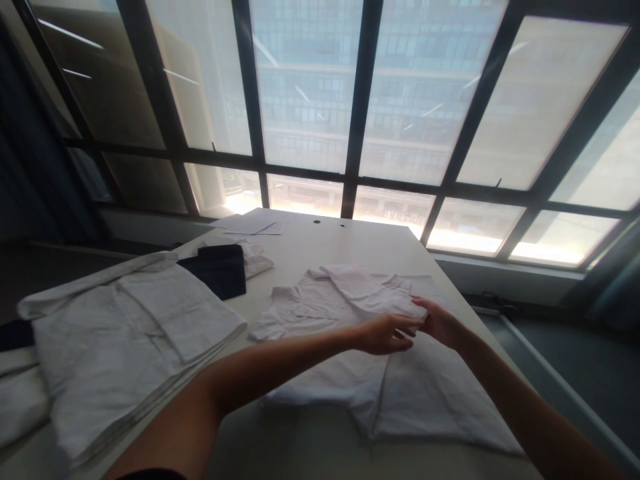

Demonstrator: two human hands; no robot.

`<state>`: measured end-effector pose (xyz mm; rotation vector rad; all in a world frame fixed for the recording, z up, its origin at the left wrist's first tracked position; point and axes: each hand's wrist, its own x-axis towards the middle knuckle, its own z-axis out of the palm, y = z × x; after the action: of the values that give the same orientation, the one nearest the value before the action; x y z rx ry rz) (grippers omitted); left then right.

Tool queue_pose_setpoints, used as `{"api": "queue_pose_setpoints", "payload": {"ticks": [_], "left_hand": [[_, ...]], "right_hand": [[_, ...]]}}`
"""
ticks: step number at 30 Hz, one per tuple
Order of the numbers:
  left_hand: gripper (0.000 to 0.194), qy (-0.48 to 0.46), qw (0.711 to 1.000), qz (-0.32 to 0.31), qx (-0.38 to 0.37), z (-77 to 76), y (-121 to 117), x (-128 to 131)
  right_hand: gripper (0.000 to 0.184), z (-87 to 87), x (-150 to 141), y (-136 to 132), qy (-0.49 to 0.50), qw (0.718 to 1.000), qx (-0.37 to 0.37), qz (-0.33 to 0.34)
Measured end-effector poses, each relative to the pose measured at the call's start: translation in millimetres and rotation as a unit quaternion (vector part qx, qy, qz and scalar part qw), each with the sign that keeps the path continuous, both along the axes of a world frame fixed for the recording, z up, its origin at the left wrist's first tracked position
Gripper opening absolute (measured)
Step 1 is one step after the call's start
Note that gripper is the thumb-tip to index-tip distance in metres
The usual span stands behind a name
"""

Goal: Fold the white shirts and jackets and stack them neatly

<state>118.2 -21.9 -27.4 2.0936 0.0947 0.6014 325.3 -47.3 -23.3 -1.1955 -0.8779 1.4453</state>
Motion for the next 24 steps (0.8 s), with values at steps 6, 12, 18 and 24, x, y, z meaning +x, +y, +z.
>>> {"api": "queue_pose_setpoints", "payload": {"ticks": [6, 12, 18, 24], "left_hand": [[0.032, -0.028, 0.975, 0.158, 0.154, 5.7, 5, -44], [0.04, 0.09, 0.867, 0.439, 0.219, -15.7, 71, -98], [0.055, 0.188, 0.802, 0.523, 0.218, -57.8, 113, -129], [0.068, 0.187, 0.801, 0.527, 0.214, -85.2, 124, -132]], "right_hand": [[0.039, 5.1, 15, -19, -0.045, 0.997, 0.023, -0.06], [0.046, 22.6, 34, -62, -0.079, 0.99, 0.023, -0.113], [0.043, 2.5, 35, -96, -0.122, 0.985, -0.03, -0.12], [0.052, 17.9, 23, -119, -0.089, 0.991, -0.005, -0.102]]}}
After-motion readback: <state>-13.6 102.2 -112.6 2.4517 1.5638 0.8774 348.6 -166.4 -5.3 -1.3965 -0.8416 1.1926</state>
